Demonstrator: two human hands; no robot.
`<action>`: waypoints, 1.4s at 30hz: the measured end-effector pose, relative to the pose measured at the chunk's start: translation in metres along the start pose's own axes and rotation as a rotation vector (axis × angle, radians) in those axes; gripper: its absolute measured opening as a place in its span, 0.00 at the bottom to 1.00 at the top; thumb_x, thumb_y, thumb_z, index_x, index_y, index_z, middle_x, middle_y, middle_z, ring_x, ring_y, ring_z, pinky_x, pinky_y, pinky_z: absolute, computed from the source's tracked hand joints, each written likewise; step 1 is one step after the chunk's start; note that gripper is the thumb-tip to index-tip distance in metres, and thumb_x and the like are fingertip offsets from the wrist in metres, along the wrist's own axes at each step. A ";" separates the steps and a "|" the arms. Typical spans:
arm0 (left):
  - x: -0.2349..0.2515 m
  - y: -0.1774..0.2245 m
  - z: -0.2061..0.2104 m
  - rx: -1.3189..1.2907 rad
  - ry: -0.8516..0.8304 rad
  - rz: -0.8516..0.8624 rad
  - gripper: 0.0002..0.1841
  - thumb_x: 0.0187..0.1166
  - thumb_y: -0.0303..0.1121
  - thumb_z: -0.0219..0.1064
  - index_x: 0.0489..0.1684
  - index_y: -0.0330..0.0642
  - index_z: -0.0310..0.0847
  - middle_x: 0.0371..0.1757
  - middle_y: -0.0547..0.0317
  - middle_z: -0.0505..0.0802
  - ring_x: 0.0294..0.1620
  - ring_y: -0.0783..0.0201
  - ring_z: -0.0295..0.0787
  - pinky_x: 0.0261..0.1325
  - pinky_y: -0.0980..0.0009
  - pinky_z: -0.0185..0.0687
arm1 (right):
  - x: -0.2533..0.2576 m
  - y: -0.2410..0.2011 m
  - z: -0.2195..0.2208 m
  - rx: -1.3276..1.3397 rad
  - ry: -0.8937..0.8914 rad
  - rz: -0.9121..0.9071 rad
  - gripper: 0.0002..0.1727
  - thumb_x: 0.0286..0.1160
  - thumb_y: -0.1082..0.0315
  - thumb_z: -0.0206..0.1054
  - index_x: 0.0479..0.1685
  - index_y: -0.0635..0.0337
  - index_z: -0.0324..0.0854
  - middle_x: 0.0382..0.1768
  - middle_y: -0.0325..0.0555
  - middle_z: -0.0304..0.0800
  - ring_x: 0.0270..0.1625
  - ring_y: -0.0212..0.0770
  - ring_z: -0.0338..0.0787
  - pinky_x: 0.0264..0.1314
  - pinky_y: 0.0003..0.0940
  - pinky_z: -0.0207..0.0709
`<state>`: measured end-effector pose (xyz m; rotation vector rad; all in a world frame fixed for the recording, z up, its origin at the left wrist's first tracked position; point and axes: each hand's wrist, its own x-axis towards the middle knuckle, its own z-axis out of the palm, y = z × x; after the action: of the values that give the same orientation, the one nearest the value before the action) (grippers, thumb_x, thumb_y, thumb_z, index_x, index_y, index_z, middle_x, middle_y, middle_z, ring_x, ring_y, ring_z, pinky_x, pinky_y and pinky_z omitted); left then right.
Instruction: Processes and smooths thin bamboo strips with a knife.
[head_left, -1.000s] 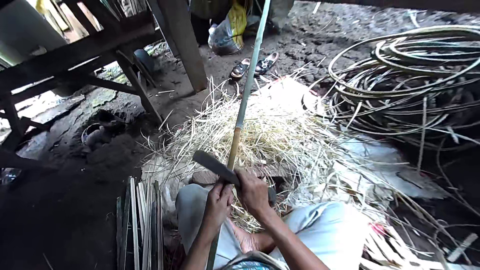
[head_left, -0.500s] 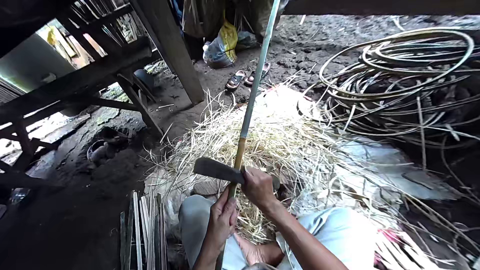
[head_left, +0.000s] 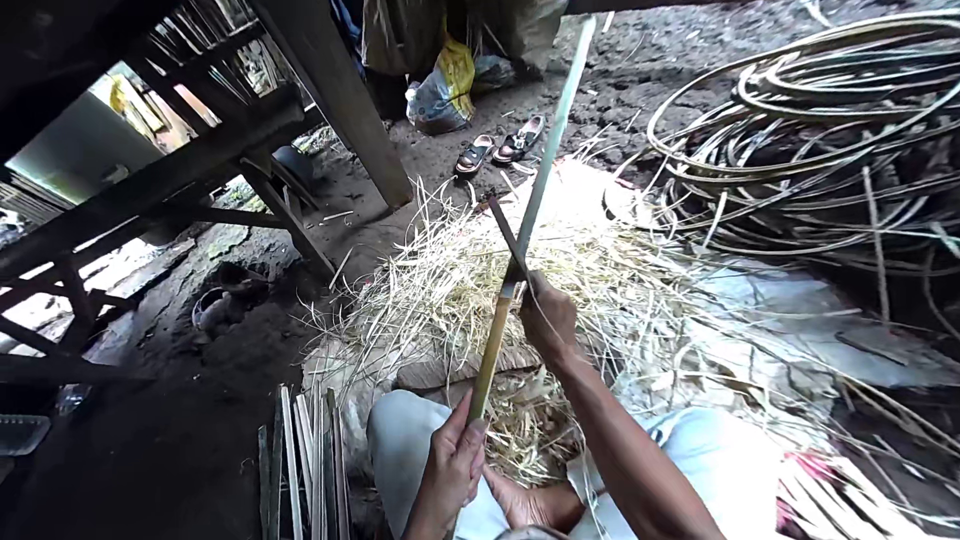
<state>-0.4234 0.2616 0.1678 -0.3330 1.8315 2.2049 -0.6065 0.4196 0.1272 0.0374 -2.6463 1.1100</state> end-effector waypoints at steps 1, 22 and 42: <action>0.002 -0.001 -0.002 0.035 0.008 0.008 0.29 0.90 0.29 0.49 0.91 0.34 0.51 0.13 0.77 0.65 0.08 0.82 0.56 0.10 0.84 0.55 | -0.003 -0.001 0.001 -0.006 -0.002 -0.002 0.12 0.85 0.73 0.58 0.59 0.69 0.81 0.31 0.70 0.88 0.36 0.75 0.90 0.36 0.71 0.78; 0.070 0.024 0.024 0.628 -0.108 0.248 0.37 0.85 0.36 0.66 0.92 0.32 0.53 0.63 0.42 0.89 0.52 0.62 0.90 0.58 0.66 0.85 | -0.031 0.003 -0.027 0.876 -0.253 0.267 0.19 0.82 0.73 0.51 0.67 0.60 0.78 0.18 0.29 0.70 0.17 0.23 0.69 0.23 0.20 0.69; 0.073 0.031 0.043 0.464 -0.091 0.041 0.30 0.91 0.31 0.54 0.92 0.35 0.53 0.23 0.66 0.73 0.12 0.75 0.62 0.14 0.78 0.63 | -0.032 0.013 -0.015 0.130 -0.067 0.102 0.18 0.82 0.76 0.56 0.65 0.68 0.83 0.37 0.71 0.92 0.40 0.74 0.92 0.42 0.72 0.79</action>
<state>-0.5027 0.3020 0.1796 -0.0994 2.2313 1.7105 -0.5742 0.4370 0.1202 -0.0362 -2.6565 1.3354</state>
